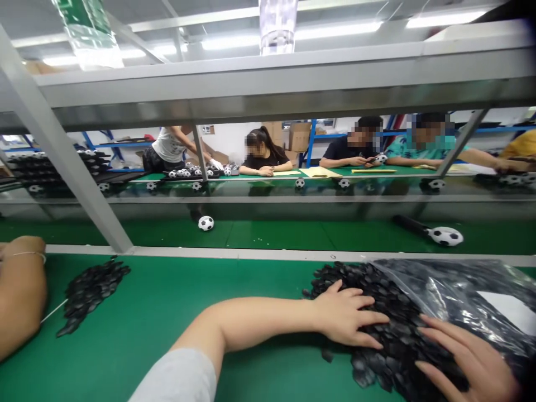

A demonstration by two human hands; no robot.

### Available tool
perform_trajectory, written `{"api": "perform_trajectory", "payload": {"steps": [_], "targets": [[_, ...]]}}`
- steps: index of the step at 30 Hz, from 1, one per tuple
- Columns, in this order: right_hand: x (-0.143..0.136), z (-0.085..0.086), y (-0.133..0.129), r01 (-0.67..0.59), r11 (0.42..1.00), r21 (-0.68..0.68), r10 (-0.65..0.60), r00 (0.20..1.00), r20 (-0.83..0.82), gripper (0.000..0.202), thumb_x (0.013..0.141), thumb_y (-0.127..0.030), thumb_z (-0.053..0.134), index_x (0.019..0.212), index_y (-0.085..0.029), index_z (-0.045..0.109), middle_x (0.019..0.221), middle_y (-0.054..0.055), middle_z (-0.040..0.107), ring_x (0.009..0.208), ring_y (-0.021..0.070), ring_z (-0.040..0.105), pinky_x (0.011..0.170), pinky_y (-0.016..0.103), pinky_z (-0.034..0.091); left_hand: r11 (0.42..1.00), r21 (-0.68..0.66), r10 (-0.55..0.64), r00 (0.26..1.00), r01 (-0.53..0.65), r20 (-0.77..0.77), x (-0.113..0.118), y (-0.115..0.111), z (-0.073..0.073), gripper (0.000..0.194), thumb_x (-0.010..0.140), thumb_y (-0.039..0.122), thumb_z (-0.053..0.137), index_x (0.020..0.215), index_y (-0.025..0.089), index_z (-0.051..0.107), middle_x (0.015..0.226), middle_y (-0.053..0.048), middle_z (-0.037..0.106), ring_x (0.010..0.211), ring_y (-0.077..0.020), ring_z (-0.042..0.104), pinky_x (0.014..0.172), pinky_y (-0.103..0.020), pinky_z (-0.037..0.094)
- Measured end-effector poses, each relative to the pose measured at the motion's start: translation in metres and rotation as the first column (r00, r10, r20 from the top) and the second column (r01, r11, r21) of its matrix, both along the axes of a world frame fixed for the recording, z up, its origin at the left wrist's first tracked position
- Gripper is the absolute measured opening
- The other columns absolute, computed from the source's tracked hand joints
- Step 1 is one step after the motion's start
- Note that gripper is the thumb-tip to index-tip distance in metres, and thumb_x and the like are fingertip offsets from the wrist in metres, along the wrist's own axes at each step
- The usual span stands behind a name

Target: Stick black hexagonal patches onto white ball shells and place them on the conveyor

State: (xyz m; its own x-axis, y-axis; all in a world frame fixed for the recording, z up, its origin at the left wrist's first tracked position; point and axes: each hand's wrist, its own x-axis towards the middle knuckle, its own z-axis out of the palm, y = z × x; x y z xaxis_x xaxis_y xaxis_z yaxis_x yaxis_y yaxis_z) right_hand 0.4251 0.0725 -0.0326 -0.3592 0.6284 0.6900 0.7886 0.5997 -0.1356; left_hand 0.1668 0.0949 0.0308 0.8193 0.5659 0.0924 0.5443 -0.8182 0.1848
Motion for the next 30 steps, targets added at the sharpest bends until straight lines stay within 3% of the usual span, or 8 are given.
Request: {"api": "perform_trajectory", "payload": {"steps": [4,10,13,17,21,25,30], "targets": [[-0.041,0.008,-0.014,-0.087,0.994,-0.061,0.098,0.972,0.213,0.05,0.077,-0.05,0.056,0.119,-0.022,0.051,0.128,0.009,0.05,0.112,0.03,0.051,0.089,0.043,0.045,1.0,0.007,0.01,0.999,-0.01,0.034,-0.032,-0.018,-0.004,0.058,0.086,0.053,0.04,0.137,0.027,0.028,0.147,-0.007,0.024,0.135,-0.0286,0.018,0.105,-0.055,0.018],[-0.099,0.017,-0.014,-0.094,0.988,-0.125,0.131,0.934,0.333,0.048,0.081,-0.051,0.051,0.12,-0.024,0.054,0.124,0.007,0.055,0.109,0.0256,0.054,0.085,0.038,0.05,0.998,0.063,0.007,0.994,-0.014,0.112,-0.081,-0.051,-0.01,0.052,0.087,0.05,0.042,0.132,0.023,0.038,0.145,-0.009,0.028,0.135,-0.0242,0.02,0.108,-0.05,0.018],[-0.126,0.029,-0.001,-0.025,0.977,-0.213,0.095,0.941,0.323,0.049,0.085,-0.053,0.043,0.121,-0.022,0.053,0.128,0.008,0.051,0.116,0.0254,0.049,0.091,0.04,0.046,0.996,0.068,0.053,0.982,-0.066,0.179,-0.109,-0.068,-0.018,0.054,0.085,0.052,0.045,0.13,0.023,0.04,0.143,-0.011,0.031,0.135,-0.0242,0.022,0.107,-0.048,0.02],[-0.156,0.039,0.04,0.164,0.948,-0.272,-0.072,0.945,0.318,0.052,0.086,-0.053,0.037,0.125,-0.021,0.05,0.134,0.011,0.044,0.12,0.0296,0.043,0.091,0.047,0.043,0.984,0.045,0.157,0.952,-0.174,0.261,-0.139,-0.08,-0.033,0.058,0.081,0.054,0.048,0.128,0.02,0.041,0.139,-0.013,0.036,0.131,-0.0273,0.029,0.105,-0.048,0.027],[-0.174,0.039,0.088,0.349,0.861,-0.371,-0.207,0.905,0.371,0.056,0.084,-0.056,0.037,0.129,-0.025,0.047,0.138,0.012,0.039,0.125,0.0339,0.036,0.09,0.055,0.038,0.973,0.077,0.173,0.912,-0.216,0.371,-0.146,-0.081,-0.045,0.056,0.081,0.055,0.048,0.124,0.018,0.045,0.133,-0.012,0.043,0.126,-0.0248,0.036,0.104,-0.04,0.032],[-0.182,0.039,0.109,0.346,0.776,-0.527,-0.122,0.902,0.413,0.052,0.085,-0.055,0.033,0.126,-0.028,0.05,0.134,0.01,0.045,0.122,0.0312,0.041,0.094,0.055,0.035,0.969,0.07,0.188,0.893,-0.237,0.41,-0.143,-0.079,-0.05,0.056,0.081,0.057,0.046,0.124,0.021,0.044,0.132,-0.01,0.043,0.123,-0.0235,0.038,0.103,-0.038,0.033],[-0.176,0.036,0.097,0.268,0.824,-0.499,-0.042,0.908,0.417,0.046,0.084,-0.046,0.037,0.119,-0.023,0.057,0.124,0.009,0.055,0.112,0.0302,0.051,0.088,0.049,0.042,0.974,0.008,0.205,0.9,-0.226,0.384,-0.144,-0.079,-0.051,0.058,0.081,0.059,0.044,0.125,0.023,0.041,0.134,-0.008,0.042,0.122,-0.0234,0.039,0.102,-0.038,0.034]]}}
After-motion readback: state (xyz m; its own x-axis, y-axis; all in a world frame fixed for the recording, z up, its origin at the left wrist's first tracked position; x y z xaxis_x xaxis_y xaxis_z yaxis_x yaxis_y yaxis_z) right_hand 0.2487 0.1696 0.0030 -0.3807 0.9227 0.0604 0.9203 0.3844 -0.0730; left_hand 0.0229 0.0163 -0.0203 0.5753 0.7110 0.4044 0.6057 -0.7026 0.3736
